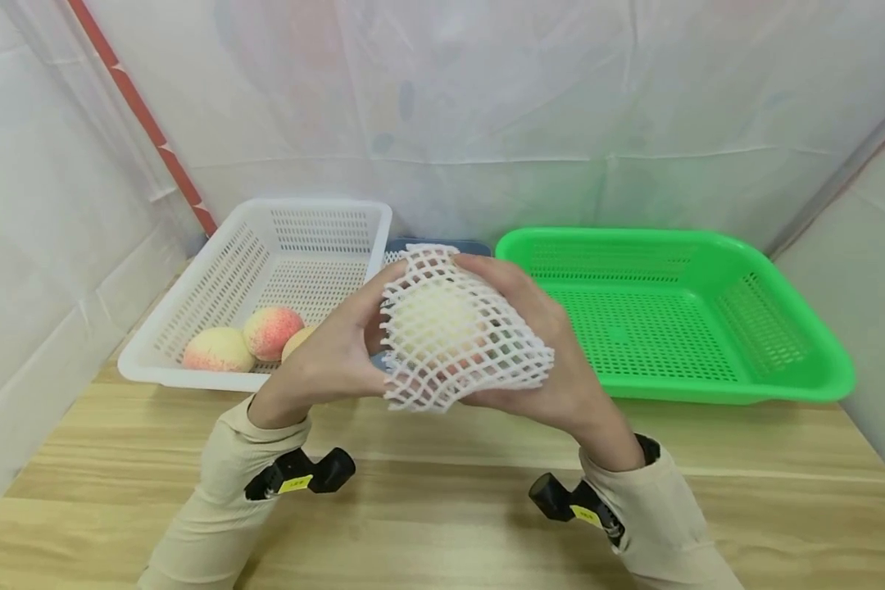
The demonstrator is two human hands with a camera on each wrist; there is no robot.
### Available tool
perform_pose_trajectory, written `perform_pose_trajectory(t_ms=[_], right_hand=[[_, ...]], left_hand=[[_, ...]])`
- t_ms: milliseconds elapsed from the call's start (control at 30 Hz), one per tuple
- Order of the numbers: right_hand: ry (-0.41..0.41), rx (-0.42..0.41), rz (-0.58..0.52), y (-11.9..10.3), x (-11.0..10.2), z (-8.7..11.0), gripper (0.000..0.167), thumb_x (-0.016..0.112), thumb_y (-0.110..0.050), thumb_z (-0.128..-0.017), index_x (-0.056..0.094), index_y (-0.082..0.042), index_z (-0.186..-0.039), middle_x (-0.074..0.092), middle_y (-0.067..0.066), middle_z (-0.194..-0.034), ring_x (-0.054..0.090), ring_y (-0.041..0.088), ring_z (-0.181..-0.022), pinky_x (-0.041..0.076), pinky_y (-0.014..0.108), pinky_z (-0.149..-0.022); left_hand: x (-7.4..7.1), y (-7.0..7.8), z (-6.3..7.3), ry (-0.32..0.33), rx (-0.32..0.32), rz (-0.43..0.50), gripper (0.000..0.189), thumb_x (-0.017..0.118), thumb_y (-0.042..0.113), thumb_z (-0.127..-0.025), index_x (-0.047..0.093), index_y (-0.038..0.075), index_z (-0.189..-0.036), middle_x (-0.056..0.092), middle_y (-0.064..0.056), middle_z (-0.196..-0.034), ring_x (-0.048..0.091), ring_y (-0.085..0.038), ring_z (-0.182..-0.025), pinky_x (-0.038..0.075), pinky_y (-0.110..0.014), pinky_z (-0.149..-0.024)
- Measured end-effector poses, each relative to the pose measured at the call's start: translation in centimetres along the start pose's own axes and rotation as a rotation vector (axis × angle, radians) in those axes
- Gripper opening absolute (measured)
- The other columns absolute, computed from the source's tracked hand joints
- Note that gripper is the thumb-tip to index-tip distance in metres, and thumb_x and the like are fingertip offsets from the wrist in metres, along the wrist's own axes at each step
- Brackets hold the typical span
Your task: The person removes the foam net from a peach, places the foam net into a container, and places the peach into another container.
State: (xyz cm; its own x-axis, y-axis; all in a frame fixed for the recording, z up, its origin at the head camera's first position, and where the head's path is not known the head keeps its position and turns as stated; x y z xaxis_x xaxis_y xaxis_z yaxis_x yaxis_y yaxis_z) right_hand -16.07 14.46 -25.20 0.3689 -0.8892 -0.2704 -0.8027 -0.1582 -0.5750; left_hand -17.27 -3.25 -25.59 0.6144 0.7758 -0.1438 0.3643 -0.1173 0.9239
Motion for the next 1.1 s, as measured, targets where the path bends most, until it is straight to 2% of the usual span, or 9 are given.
perform_pose_trajectory(t_ms=[67,267,333,400,467,633,933,1000,1100], right_hand=[[0.004,0.012,-0.011,0.1,-0.1,0.1,0.099,0.089,-0.024,-0.069,0.031,0.013,-0.141,0.045,0.019,-0.139,0.047,0.028,-0.124,0.042,0.033,-0.102],[-0.018,0.098,-0.022,0.5,-0.2,0.2,0.107,0.091,-0.02,-0.064,0.026,0.008,-0.145,0.044,0.017,-0.14,0.046,0.027,-0.125,0.041,0.032,-0.103],[-0.03,0.111,-0.056,0.5,-0.2,0.3,0.108,0.091,-0.016,-0.064,0.025,0.007,-0.146,0.043,0.017,-0.141,0.045,0.027,-0.126,0.041,0.032,-0.103],[-0.036,0.115,-0.075,0.6,-0.1,0.3,0.109,0.09,-0.016,-0.064,0.024,0.005,-0.147,0.041,0.017,-0.142,0.043,0.028,-0.127,0.04,0.032,-0.104],[-0.033,0.114,-0.087,0.5,-0.1,0.3,0.108,0.09,-0.016,-0.065,0.024,0.005,-0.147,0.04,0.017,-0.143,0.043,0.028,-0.128,0.039,0.033,-0.105],[-0.012,0.11,-0.037,0.2,-0.1,0.2,0.099,0.088,-0.022,-0.07,0.029,0.007,-0.144,0.042,0.016,-0.142,0.044,0.027,-0.125,0.04,0.031,-0.102],[-0.004,0.123,0.013,0.1,-0.2,0.0,0.085,0.086,-0.021,-0.072,0.039,0.013,-0.135,0.052,0.013,-0.134,0.052,0.023,-0.115,0.045,0.026,-0.094],[0.009,0.122,0.073,0.1,-0.4,0.1,0.08,0.084,-0.023,-0.075,0.042,0.013,-0.133,0.054,0.012,-0.132,0.054,0.022,-0.113,0.046,0.025,-0.092],[0.042,0.112,0.205,0.2,-0.7,0.1,0.059,0.077,-0.021,-0.084,0.052,0.012,-0.125,0.061,0.008,-0.123,0.058,0.019,-0.108,0.048,0.024,-0.09]], left_hand=[[0.1,-0.1,-0.1,0.005,0.0,-0.007,0.101,0.079,-0.014,-0.061,0.026,0.004,-0.146,0.044,-0.017,-0.131,0.056,-0.026,-0.107,0.054,-0.038,-0.088],[-0.4,0.1,0.1,0.059,0.005,-0.27,0.112,0.088,0.003,-0.057,0.023,0.009,-0.149,0.045,-0.012,-0.134,0.049,-0.021,-0.111,0.044,-0.035,-0.096],[-0.4,0.1,0.0,0.064,0.008,-0.317,0.113,0.089,0.007,-0.056,0.024,0.01,-0.148,0.046,-0.01,-0.134,0.048,-0.02,-0.112,0.042,-0.035,-0.097],[-0.4,0.1,-0.1,0.061,0.008,-0.302,0.112,0.089,0.006,-0.057,0.024,0.011,-0.148,0.046,-0.01,-0.134,0.05,-0.02,-0.111,0.044,-0.035,-0.096],[-0.3,0.1,-0.1,0.055,-0.008,-0.226,0.109,0.087,0.001,-0.059,0.025,0.012,-0.148,0.045,-0.011,-0.134,0.054,-0.023,-0.107,0.049,-0.035,-0.091],[-0.3,0.0,0.0,0.096,-0.099,-0.073,0.095,0.078,-0.011,-0.065,0.032,0.01,-0.146,0.044,-0.014,-0.132,0.061,-0.03,-0.1,0.058,-0.036,-0.073],[-1.2,0.3,0.2,0.142,-0.123,-0.129,0.081,0.076,-0.011,-0.068,0.041,0.004,-0.14,0.049,-0.017,-0.125,0.062,-0.026,-0.09,0.058,-0.036,-0.069],[-1.8,0.5,0.3,0.172,-0.129,-0.144,0.081,0.073,-0.015,-0.066,0.042,0.003,-0.139,0.05,-0.019,-0.121,0.063,-0.027,-0.086,0.058,-0.036,-0.068],[-2.9,1.1,0.7,0.229,-0.101,-0.175,0.081,0.07,-0.018,-0.064,0.043,0.002,-0.138,0.049,-0.019,-0.122,0.062,-0.03,-0.086,0.058,-0.037,-0.067]])
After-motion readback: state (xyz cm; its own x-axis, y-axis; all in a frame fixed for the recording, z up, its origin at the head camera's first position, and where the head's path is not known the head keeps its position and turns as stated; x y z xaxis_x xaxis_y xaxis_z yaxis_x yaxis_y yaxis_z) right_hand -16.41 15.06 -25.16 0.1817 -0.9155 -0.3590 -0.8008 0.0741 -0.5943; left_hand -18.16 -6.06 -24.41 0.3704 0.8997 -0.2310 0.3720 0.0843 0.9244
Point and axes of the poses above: each hand's wrist, its own z-axis away from the middle knuckle, its own x-axis out of the palm, y = z × x, the point moved 4 cm from there along -z, towards the middle knuckle
